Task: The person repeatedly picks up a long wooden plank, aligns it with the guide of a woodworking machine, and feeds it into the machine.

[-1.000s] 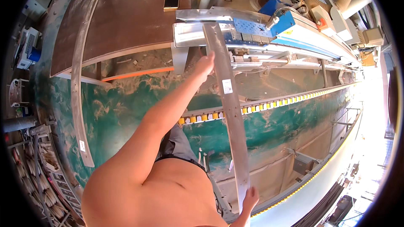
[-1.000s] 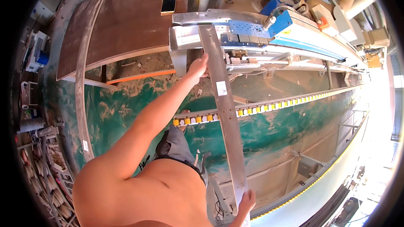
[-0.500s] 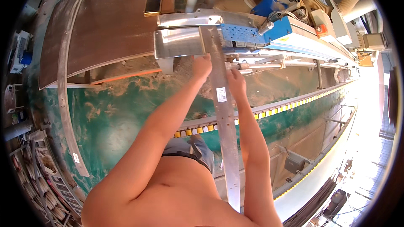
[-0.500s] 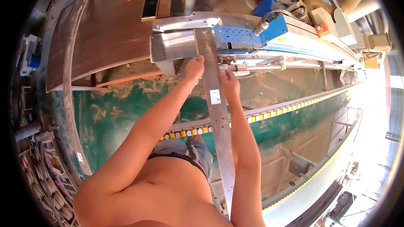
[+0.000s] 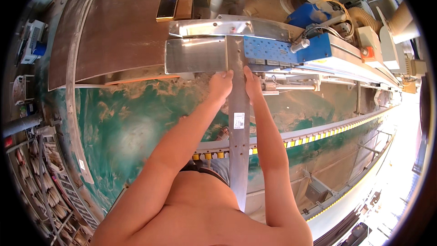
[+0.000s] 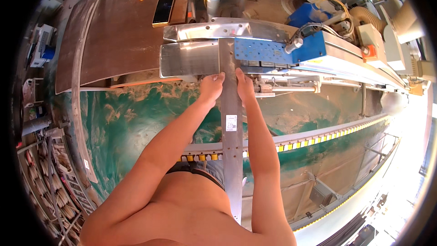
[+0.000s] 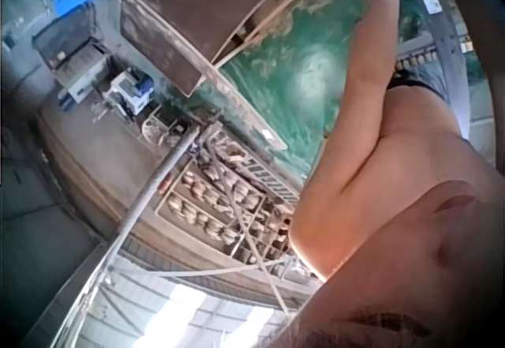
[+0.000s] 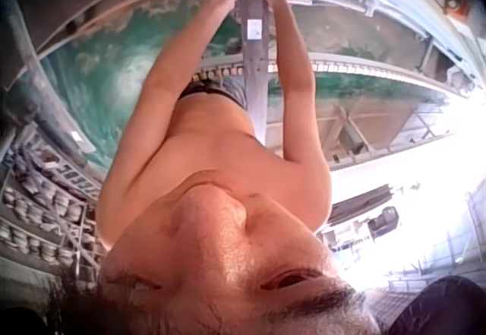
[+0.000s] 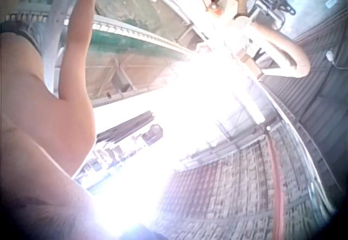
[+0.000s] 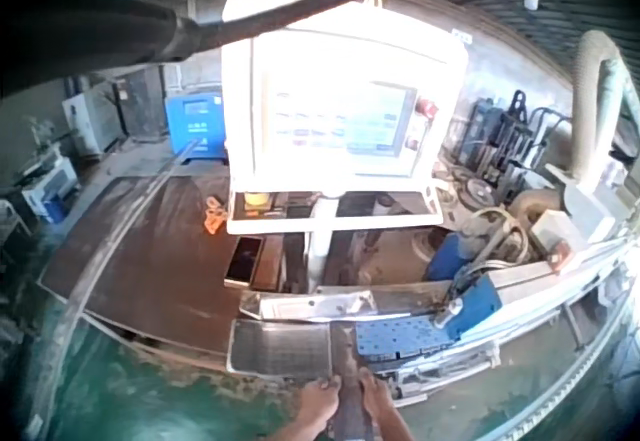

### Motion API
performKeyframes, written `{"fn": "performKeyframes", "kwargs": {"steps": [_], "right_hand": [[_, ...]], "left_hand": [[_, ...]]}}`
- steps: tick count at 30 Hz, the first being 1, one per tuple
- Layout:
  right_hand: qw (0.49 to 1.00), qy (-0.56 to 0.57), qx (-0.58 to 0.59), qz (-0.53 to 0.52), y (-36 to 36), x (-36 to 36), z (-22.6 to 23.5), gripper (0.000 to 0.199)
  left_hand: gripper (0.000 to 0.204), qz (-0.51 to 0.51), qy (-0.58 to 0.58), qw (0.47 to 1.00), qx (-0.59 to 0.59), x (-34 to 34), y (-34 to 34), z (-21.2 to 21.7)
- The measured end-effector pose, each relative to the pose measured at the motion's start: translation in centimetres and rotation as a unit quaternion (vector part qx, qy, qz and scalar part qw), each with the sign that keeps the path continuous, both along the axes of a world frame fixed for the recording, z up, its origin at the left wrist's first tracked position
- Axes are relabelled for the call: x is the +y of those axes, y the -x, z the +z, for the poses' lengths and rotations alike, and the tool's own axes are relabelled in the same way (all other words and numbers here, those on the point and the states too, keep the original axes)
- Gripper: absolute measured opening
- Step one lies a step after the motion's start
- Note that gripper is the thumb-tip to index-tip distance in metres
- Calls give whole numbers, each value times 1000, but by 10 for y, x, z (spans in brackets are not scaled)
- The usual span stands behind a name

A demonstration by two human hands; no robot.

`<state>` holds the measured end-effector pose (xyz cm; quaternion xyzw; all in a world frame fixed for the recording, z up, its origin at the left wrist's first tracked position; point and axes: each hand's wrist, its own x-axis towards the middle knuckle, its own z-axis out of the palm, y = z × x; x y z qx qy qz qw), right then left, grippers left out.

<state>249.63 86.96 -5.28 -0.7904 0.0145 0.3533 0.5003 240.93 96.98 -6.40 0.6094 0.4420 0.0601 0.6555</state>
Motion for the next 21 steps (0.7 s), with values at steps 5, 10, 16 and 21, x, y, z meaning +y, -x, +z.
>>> {"fn": "performKeyframes", "kwargs": {"steps": [5,10,16,21], "right_hand": [[998,3,-66,10,-2,-5,-2,61],[998,28,-53,15,-5,-9,0,63],[995,43,-80,32,-11,-11,4,67],[998,-31,-48,-20,-5,-3,14,61]], "left_hand": [[37,22,10,999,29,-9,-6,-3],[37,9,13,1000,26,-13,-9,-6],[38,17,77,997,-10,-12,-13,-2],[39,14,80,997,-11,-11,-10,-5]]}}
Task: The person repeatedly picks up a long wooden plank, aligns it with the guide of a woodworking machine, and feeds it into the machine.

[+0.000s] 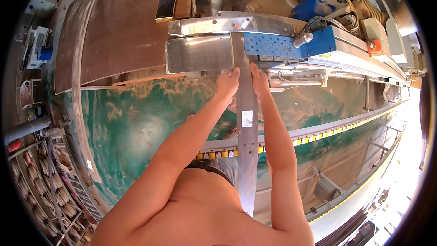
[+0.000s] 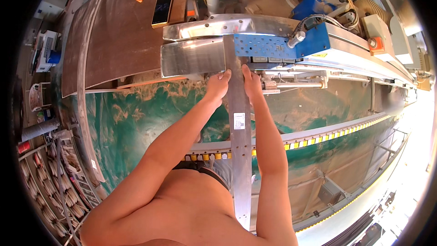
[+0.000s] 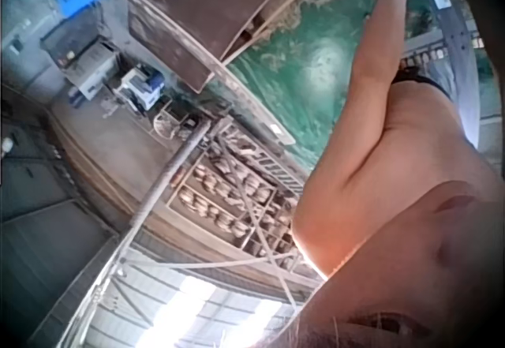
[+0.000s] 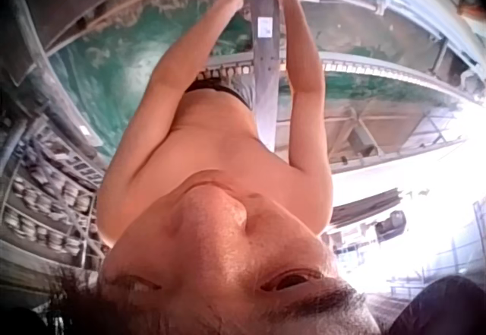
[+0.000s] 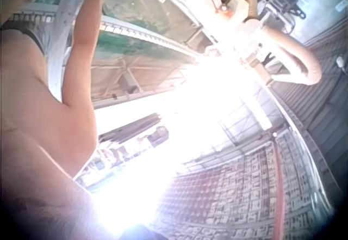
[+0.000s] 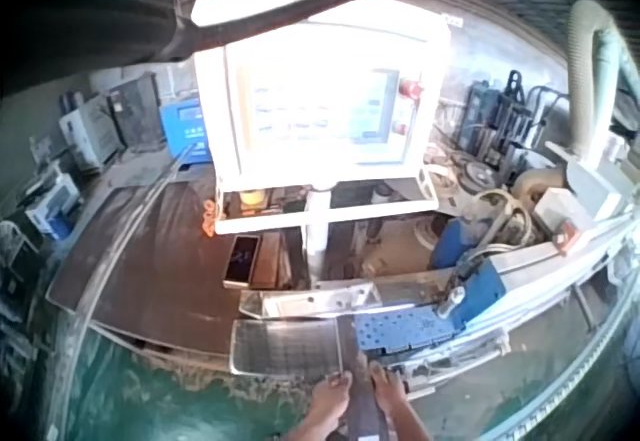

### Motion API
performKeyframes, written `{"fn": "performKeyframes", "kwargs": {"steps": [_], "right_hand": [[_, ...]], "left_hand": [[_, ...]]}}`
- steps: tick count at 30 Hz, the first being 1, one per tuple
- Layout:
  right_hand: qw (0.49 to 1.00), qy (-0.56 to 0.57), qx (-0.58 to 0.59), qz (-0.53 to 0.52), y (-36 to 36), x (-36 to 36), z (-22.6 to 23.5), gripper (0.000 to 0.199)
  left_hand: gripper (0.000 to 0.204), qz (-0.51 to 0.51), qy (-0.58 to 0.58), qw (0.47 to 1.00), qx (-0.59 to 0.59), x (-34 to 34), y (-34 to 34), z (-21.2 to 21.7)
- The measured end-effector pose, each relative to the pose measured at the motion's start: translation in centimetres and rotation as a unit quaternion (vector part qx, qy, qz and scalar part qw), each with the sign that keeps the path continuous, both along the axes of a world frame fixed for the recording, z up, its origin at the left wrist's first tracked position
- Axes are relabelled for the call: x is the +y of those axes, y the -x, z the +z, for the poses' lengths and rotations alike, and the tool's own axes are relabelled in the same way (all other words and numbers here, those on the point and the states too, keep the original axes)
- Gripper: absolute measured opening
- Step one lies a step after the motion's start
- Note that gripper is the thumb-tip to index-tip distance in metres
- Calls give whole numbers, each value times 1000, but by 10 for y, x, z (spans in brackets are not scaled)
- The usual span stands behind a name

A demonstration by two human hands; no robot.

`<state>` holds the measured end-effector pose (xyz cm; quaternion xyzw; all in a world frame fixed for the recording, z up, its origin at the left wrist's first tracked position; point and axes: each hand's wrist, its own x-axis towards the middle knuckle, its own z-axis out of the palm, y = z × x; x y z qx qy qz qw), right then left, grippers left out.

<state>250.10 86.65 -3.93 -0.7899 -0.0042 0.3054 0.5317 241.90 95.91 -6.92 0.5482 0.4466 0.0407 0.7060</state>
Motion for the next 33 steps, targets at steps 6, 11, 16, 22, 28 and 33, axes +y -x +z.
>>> {"fn": "performKeyframes", "kwargs": {"steps": [6,11,16,22,28,33], "right_hand": [[999,22,17,33,-6,-7,-17,59],[1000,-20,-17,14,-6,-15,-39,58],[999,-5,-21,29,-16,-21,-25,55],[999,-8,-19,34,-41,-48,-25,58],[999,-16,14,48,-71,-79,-27,51],[999,-3,4,52,-90,-94,-18,54]], "left_hand": [[39,10,-36,999,12,-5,0,16],[43,-36,-99,993,44,-12,-1,29],[40,-23,-115,992,44,-22,-12,33],[37,-21,-56,997,37,-42,-37,26],[36,-11,-44,998,43,-71,-63,26],[36,9,-29,1000,-2,-86,-79,10]]}}
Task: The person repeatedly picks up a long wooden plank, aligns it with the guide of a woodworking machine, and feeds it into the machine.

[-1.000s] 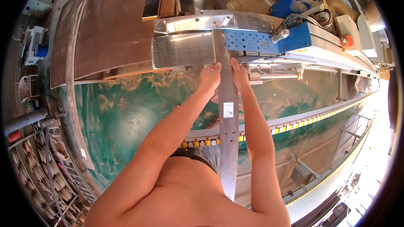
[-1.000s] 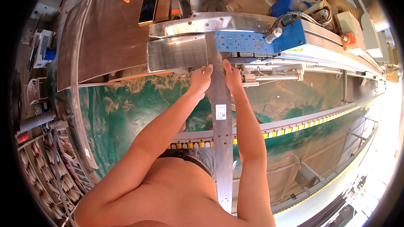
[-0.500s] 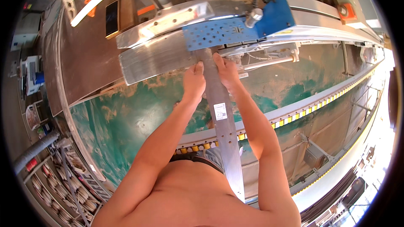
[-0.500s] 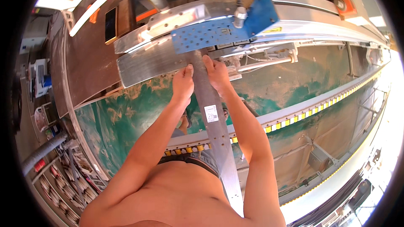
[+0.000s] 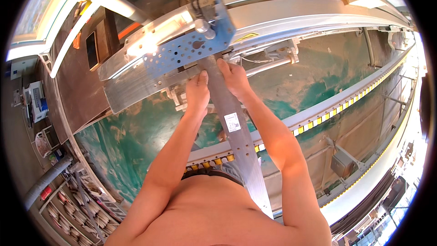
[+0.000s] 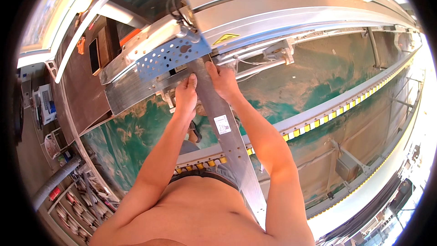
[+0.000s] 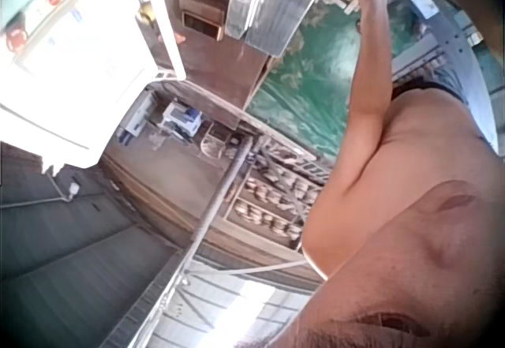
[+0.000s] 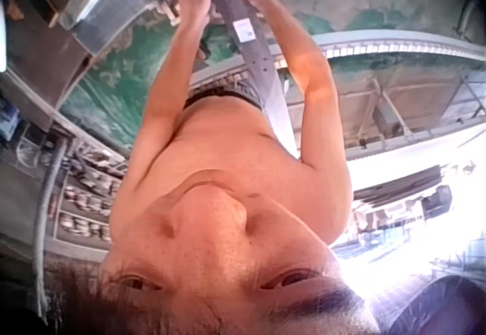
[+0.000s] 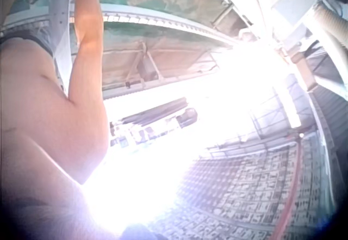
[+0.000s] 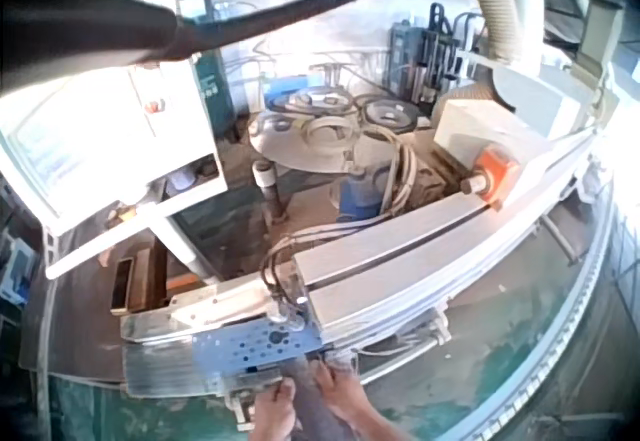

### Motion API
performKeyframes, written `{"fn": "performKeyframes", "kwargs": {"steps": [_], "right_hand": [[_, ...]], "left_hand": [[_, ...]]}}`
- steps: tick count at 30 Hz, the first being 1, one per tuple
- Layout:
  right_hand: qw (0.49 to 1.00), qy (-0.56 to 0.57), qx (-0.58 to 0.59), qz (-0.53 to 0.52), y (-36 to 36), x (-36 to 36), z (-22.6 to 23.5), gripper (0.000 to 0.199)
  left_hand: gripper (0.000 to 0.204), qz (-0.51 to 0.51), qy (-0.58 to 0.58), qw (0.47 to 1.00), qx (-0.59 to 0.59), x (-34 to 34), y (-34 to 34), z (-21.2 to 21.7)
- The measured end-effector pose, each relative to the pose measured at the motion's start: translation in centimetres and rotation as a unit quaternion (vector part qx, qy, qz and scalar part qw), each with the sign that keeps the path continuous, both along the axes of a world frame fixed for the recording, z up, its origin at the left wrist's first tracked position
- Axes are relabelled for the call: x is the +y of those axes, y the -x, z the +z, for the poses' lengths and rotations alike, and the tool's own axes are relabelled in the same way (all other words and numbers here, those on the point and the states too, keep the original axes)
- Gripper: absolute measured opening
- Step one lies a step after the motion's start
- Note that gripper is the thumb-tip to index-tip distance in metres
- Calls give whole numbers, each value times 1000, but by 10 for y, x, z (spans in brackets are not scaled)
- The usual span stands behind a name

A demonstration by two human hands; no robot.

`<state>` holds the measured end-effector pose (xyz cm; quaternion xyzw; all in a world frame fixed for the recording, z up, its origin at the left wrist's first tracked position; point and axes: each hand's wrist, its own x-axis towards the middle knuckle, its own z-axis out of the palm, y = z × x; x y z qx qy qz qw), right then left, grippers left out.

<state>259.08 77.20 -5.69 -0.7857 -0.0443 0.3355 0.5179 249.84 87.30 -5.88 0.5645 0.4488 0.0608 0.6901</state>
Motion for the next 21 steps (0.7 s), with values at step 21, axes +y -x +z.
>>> {"fn": "performKeyframes", "kwargs": {"steps": [21], "right_hand": [[997,57,-51,-5,-116,-89,-8,64]], "left_hand": [[38,-26,-23,999,11,-86,-120,-18]]}}
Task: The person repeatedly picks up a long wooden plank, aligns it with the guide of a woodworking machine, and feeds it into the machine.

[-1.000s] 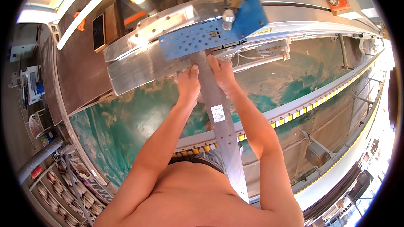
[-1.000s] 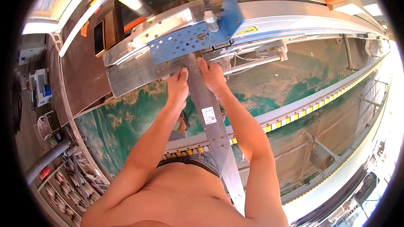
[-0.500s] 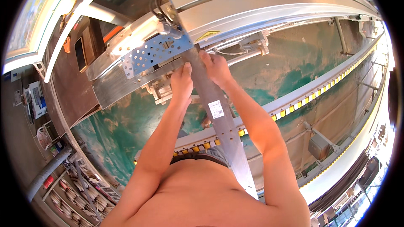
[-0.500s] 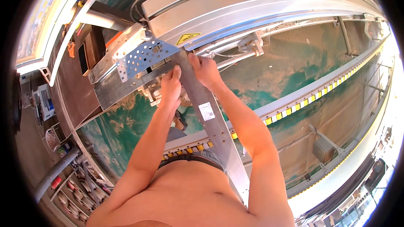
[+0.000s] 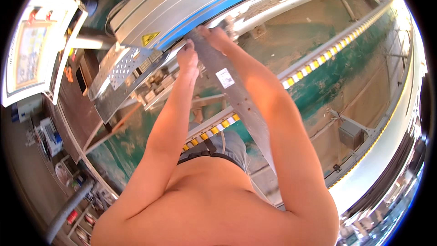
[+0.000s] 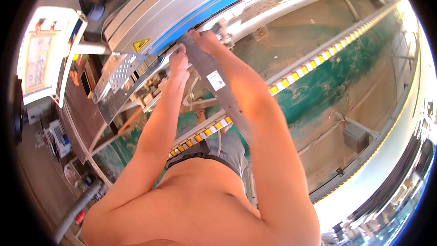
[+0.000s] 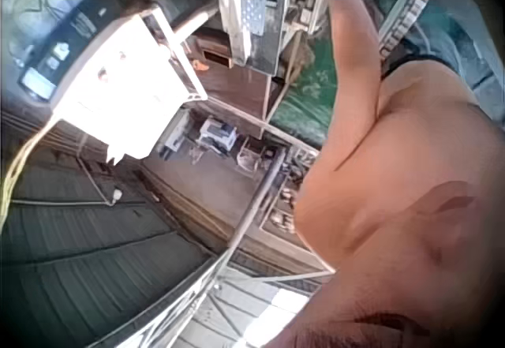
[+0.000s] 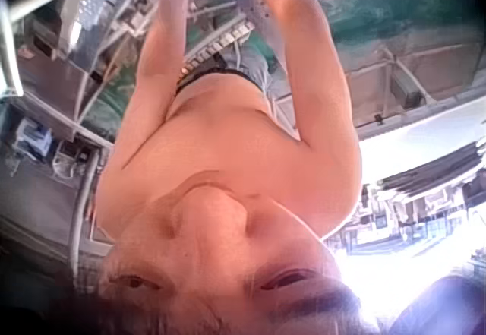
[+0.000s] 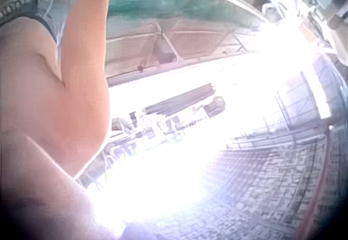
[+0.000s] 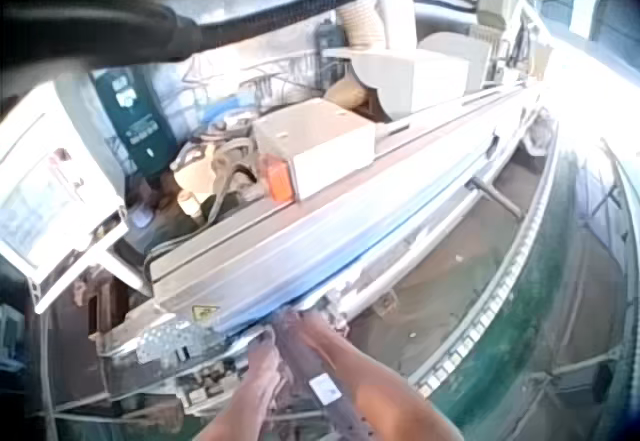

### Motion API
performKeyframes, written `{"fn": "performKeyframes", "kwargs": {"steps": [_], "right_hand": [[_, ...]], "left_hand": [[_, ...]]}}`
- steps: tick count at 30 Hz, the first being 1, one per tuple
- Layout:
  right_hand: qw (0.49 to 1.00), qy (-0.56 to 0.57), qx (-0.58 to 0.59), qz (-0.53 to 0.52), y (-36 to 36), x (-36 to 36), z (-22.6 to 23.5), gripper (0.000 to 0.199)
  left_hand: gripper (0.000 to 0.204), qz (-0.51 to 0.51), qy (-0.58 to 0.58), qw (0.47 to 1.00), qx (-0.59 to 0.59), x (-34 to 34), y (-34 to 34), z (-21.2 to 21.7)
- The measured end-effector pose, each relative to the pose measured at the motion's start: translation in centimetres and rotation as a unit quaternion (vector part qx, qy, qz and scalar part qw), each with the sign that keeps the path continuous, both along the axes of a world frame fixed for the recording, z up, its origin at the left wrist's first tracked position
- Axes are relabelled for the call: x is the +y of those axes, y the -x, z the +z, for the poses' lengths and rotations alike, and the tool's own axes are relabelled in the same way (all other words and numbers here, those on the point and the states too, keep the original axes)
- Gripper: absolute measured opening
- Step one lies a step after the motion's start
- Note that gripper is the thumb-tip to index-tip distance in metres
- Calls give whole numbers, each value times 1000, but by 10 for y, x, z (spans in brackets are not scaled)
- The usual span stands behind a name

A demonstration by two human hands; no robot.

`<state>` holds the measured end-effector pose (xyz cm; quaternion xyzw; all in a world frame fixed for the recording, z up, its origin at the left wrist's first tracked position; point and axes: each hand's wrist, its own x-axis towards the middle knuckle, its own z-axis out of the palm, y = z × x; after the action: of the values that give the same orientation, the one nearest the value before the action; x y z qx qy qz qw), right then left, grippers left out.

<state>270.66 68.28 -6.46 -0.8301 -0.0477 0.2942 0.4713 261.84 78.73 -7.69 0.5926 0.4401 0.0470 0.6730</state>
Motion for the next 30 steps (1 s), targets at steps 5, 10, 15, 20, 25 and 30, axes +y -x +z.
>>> {"fn": "performKeyframes", "kwargs": {"steps": [5,10,15,20,25,30], "right_hand": [[981,81,-174,-11,-13,-63,23,54],[946,-61,-164,-272,112,-250,93,37],[833,15,18,-552,364,-393,107,42],[695,1,94,-712,552,-384,43,28],[696,137,478,-518,579,-282,-66,37],[698,-81,368,-609,601,-228,-173,31]], "left_hand": [[37,-4,75,996,-37,-16,-53,-6],[26,-62,196,970,-128,-25,-98,-36],[49,-95,-188,969,-127,-79,-55,-10],[53,-523,-158,814,-200,-256,23,71],[79,-778,-198,414,-429,-385,78,80],[100,-809,-317,222,-443,-478,116,71]]}}
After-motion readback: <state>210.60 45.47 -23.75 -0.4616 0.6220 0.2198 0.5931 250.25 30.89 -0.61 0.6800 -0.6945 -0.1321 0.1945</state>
